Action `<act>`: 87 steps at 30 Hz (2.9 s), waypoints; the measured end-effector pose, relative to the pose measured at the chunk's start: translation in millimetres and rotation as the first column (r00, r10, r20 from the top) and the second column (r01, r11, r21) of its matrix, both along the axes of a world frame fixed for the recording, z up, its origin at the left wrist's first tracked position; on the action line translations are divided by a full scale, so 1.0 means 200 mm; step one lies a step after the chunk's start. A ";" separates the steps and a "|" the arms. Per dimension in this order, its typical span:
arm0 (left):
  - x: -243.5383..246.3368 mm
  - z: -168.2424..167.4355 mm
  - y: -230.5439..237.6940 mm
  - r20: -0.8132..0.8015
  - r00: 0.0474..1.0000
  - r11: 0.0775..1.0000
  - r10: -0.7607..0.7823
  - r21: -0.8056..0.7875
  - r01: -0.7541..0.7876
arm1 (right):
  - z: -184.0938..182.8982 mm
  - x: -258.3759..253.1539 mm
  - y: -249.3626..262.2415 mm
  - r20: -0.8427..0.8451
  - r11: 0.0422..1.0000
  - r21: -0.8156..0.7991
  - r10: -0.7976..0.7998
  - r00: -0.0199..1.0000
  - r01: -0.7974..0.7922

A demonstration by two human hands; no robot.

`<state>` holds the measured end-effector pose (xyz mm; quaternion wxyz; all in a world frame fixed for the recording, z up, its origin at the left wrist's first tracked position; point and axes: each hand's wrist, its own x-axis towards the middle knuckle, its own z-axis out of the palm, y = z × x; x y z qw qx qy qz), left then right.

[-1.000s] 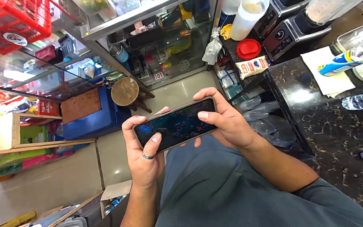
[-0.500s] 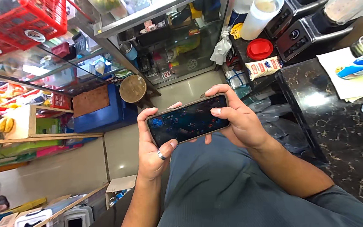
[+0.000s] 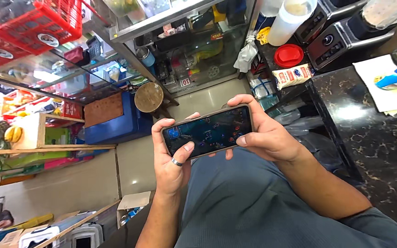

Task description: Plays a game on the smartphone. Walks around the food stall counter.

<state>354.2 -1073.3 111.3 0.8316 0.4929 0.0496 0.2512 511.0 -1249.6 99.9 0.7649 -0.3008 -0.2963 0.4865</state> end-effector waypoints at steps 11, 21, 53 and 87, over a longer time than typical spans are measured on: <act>0.00 -0.01 0.01 0.009 1.000 0.997 0.015 -0.072 -0.014 | -0.01 0.00 0.01 0.027 1.000 -0.007 0.019 0.999 -0.019; 0.00 -0.01 0.02 0.029 0.999 0.996 -0.018 -0.088 0.021 | -0.01 -0.01 0.00 0.037 1.000 -0.027 -0.006 0.999 0.007; -0.01 0.00 0.01 0.031 0.999 0.999 -0.040 -0.029 0.041 | -0.01 -0.01 0.00 0.057 0.999 -0.038 -0.012 0.998 0.015; -0.01 -0.02 0.06 0.091 0.987 0.991 -0.132 -0.007 0.133 | 0.00 -0.01 0.00 0.146 0.996 -0.070 -0.044 0.988 0.055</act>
